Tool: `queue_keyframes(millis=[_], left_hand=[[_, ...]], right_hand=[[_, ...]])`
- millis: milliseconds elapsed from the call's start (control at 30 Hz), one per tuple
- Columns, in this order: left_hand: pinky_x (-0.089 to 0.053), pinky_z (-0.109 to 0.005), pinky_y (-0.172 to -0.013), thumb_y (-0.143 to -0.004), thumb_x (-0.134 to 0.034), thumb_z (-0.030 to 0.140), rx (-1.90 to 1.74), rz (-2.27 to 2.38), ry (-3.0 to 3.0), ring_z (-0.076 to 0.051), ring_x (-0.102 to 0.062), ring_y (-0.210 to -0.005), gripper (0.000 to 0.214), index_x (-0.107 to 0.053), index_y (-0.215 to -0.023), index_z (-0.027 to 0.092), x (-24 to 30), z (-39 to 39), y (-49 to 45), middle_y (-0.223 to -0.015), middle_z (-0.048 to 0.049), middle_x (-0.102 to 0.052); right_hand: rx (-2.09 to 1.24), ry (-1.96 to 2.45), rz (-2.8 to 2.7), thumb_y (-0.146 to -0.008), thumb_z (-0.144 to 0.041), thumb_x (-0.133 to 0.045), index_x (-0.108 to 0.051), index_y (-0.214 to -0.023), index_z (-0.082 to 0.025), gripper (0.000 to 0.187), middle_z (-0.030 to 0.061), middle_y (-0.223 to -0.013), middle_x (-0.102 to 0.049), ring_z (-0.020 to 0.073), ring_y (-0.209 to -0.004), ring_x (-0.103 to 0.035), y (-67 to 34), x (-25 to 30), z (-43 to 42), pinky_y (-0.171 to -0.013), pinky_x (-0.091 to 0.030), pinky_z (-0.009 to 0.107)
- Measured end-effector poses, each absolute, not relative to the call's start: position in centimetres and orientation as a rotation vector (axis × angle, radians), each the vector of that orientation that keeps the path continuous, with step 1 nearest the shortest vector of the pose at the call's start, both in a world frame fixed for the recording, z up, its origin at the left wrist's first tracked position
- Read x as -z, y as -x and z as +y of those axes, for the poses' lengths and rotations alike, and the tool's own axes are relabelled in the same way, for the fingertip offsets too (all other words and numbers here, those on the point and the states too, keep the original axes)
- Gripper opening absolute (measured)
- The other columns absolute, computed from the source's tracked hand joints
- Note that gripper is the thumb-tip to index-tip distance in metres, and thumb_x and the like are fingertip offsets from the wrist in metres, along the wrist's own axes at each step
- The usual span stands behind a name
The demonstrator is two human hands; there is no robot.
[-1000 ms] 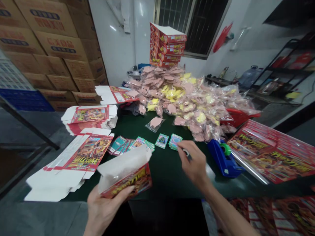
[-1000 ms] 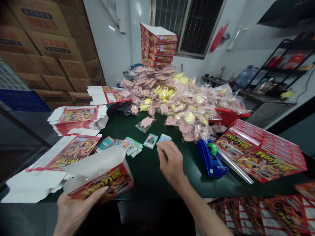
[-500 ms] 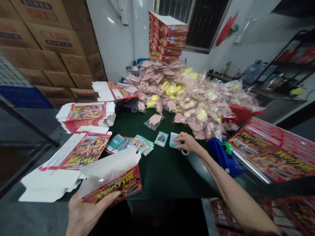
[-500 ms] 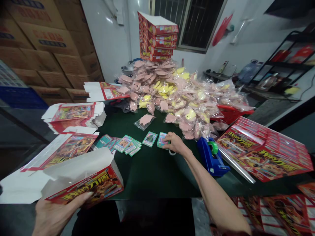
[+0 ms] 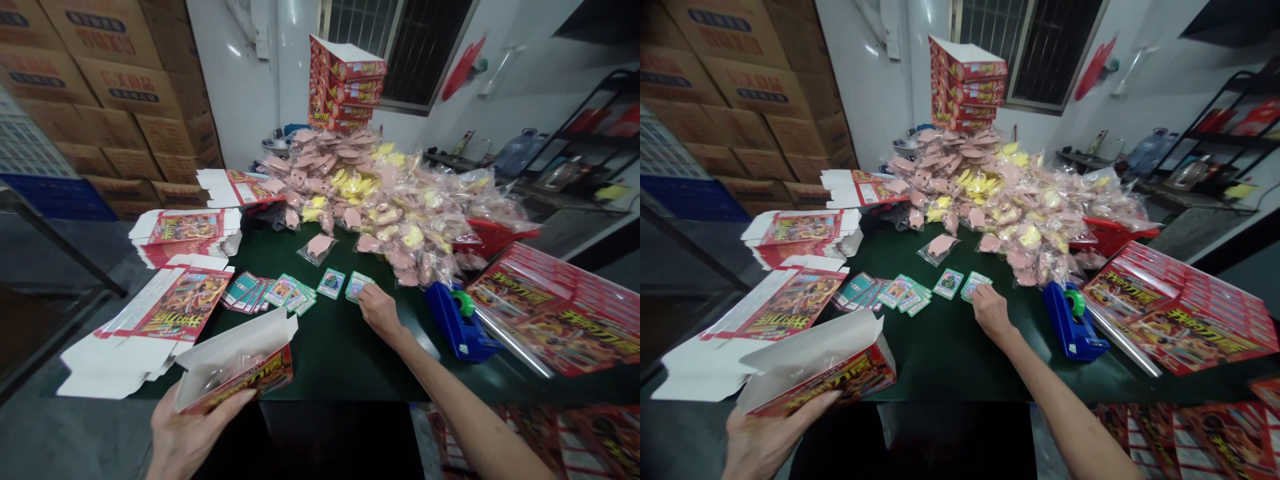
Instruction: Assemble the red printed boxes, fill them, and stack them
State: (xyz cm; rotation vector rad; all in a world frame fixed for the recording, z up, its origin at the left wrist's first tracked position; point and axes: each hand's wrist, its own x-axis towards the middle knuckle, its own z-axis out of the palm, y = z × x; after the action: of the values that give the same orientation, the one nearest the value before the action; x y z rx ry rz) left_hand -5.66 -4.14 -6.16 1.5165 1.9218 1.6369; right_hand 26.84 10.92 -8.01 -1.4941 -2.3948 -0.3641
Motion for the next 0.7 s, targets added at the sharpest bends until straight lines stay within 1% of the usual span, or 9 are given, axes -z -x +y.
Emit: queue_keyframes(millis=[100, 233, 300, 367, 433, 500, 567, 633, 700], left_hand=[[-0.058, -0.027, -0.047, -0.048, -0.08, 0.051, -1.634, 1.866, -1.622, -0.021, -0.067, -0.049, 0.042, -0.068, -0.068, 0.016, 6.1, -4.1, 5.7, -0.06, -0.003, -0.072], [-0.057, -0.026, -0.045, -0.051, -0.079, 0.053, -1.634, 1.845, -1.646, -0.021, -0.067, -0.047, 0.042, -0.068, -0.067, 0.016, 5.7, -4.1, 5.6, -0.058, -0.0021, -0.072], [-0.057, -0.026, -0.044, -0.051, -0.078, 0.054, -1.633, 1.861, -1.645, -0.02, -0.066, -0.046, 0.042, -0.068, -0.066, 0.016, 5.6, -4.1, 5.6, -0.057, -0.0017, -0.071], [-0.057, -0.026, -0.043, -0.05, -0.079, 0.053, -1.642, 1.87, -1.642, -0.02, -0.066, -0.045, 0.041, -0.068, -0.066, 0.017, 5.5, -4.2, 5.6, -0.056, -0.0015, -0.071], [-0.057, -0.026, -0.044, -0.05, -0.079, 0.052, -1.651, 1.869, -1.633, -0.02, -0.067, -0.046, 0.041, -0.068, -0.067, 0.017, 5.5, -4.2, 5.6, -0.057, -0.0015, -0.072], [-0.058, -0.026, -0.045, -0.051, -0.08, 0.05, -1.64, 1.871, -1.638, -0.021, -0.068, -0.048, 0.04, -0.068, -0.07, 0.016, 5.6, -4.3, 5.7, -0.06, -0.0017, -0.073], [-0.058, -0.027, -0.046, -0.051, -0.08, 0.049, -1.617, 1.877, -1.66, -0.021, -0.068, -0.049, 0.039, -0.068, -0.071, 0.017, 5.6, -4.3, 5.8, -0.061, -0.0018, -0.073], [-0.058, -0.027, -0.045, -0.05, -0.08, 0.049, -1.61, 1.902, -1.647, -0.021, -0.067, -0.048, 0.04, -0.069, -0.07, 0.017, 5.6, -4.4, 5.9, -0.06, -0.002, -0.073], [-0.057, -0.026, -0.044, -0.047, -0.081, 0.05, -1.598, 1.923, -1.59, -0.021, -0.067, -0.047, 0.042, -0.069, -0.068, 0.016, 5.4, -4.4, 6.0, -0.058, -0.002, -0.072]], right_hand=[[0.432, 1.45, -2.439, -0.091, -0.022, -0.046, -0.065, -0.079, -0.018, 0.023, 0.0068, -0.085, -0.062, 0.0175, -0.08, -0.053, -27.1, 7.4, 10.5, -0.068, -0.037, 0.027], [0.546, 1.447, -2.421, -0.09, -0.012, -0.043, -0.067, -0.084, -0.017, 0.026, 0.0075, -0.081, -0.061, 0.017, -0.073, -0.05, -26.9, 6.0, 10.4, -0.064, -0.032, 0.029], [0.599, 1.455, -2.376, -0.091, -0.008, -0.037, -0.066, -0.101, -0.015, 0.031, 0.009, -0.08, -0.06, 0.0176, -0.071, -0.048, -26.3, 4.8, 11.2, -0.064, -0.03, 0.031], [0.63, 1.439, -2.351, -0.093, -0.009, -0.032, -0.058, -0.12, -0.016, 0.038, 0.0095, -0.082, -0.059, 0.0183, -0.074, -0.047, -25.3, 3.5, 12.3, -0.066, -0.029, 0.032], [0.63, 1.387, -2.379, -0.094, -0.011, -0.031, -0.054, -0.125, -0.019, 0.039, 0.0095, -0.086, -0.058, 0.019, -0.079, -0.047, -24.1, 2.3, 13.6, -0.069, -0.029, 0.033], [0.598, 1.308, -2.46, -0.094, -0.013, -0.033, -0.059, -0.117, -0.019, 0.035, 0.01, -0.09, -0.058, 0.0198, -0.083, -0.046, -22.8, 1.7, 14.6, -0.072, -0.029, 0.033], [0.54, 1.226, -2.567, -0.093, -0.013, -0.037, -0.065, -0.101, -0.016, 0.029, 0.0108, -0.09, -0.058, 0.02, -0.085, -0.046, -21.8, 1.7, 15.3, -0.075, -0.03, 0.034], [0.463, 1.171, -2.664, -0.091, -0.014, -0.044, -0.067, -0.088, -0.014, 0.023, 0.0114, -0.088, -0.058, 0.0202, -0.085, -0.047, -21.3, 2.3, 15.5, -0.076, -0.032, 0.033], [0.374, 1.168, -2.724, -0.087, -0.022, -0.054, -0.067, -0.086, -0.013, 0.016, 0.0114, -0.089, -0.057, 0.0209, -0.086, -0.048, -21.4, 3.2, 15.7, -0.075, -0.034, 0.033]])
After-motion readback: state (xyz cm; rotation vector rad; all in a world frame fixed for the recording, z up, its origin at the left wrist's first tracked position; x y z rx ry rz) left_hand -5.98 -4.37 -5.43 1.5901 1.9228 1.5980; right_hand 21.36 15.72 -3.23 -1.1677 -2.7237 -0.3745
